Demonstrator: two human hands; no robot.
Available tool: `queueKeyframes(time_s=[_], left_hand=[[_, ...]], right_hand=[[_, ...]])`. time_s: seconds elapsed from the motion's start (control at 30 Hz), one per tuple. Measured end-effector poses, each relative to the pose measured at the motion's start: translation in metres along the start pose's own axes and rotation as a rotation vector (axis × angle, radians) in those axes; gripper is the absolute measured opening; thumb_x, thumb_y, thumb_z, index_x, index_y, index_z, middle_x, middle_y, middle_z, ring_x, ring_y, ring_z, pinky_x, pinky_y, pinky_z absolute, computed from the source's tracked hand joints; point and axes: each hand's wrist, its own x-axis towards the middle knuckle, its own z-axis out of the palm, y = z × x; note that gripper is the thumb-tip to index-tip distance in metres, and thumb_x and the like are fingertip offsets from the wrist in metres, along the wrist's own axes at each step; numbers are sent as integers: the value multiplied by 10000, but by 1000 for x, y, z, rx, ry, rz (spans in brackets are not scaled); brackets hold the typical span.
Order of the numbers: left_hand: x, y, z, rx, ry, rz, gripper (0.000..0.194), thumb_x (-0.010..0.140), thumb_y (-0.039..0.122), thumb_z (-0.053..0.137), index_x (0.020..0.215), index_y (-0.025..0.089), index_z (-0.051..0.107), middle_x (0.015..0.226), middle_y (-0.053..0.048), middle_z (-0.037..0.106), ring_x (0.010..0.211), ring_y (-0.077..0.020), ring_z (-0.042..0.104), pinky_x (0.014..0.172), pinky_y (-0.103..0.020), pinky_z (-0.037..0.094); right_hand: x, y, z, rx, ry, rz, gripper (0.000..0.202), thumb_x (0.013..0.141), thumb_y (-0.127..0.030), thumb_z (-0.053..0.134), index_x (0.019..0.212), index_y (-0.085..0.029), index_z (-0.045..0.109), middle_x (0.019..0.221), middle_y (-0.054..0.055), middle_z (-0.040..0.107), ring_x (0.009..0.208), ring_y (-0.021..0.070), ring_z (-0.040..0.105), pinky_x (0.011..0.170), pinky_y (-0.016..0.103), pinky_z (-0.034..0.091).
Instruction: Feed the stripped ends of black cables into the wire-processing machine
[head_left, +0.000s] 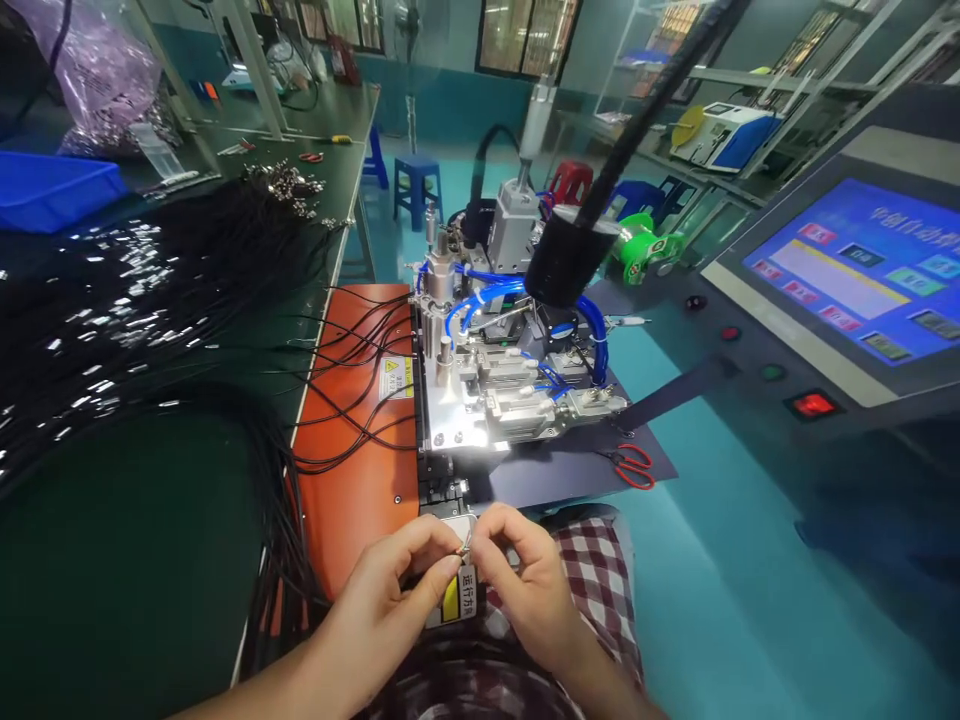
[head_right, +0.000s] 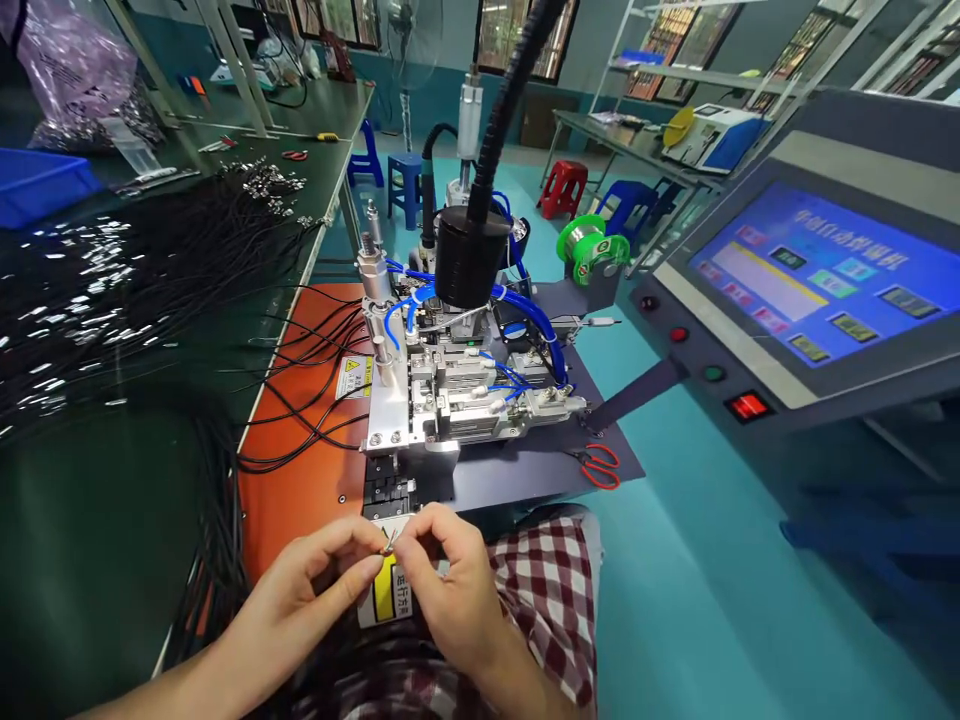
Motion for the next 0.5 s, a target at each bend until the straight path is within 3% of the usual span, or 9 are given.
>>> queueKeyframes(time_s=[0.2,0.37,0.5], left_hand=[[3,2,-1,79,-11,-13,166,897,301,489,817,176,563,708,23,530,664,-122,479,608,-222,382],[6,6,-2,109,-16,-31,192,899,330,482,815,178,562,694,31,493,650,-118,445,584,-219,356],[9,9,-2,108,-16,-52,209,882,345,506,786,172,574,661,36,475,616,-110,418,551,-215,335]], right_hand=[[-3,9,-3,-117,34,-89,322,963,-296,351,696,-195,498,666,-2,494,607,132,466,571,261,368],[5,7,-9,-228,-24,-276,124,891,-283,513,806,-196,536,738,16,550,642,143,500,614,285,381],[11,8,-12,-428,-35,-464,169,905,-210,488,740,-197,520,675,11,587,625,142,506,609,299,329]])
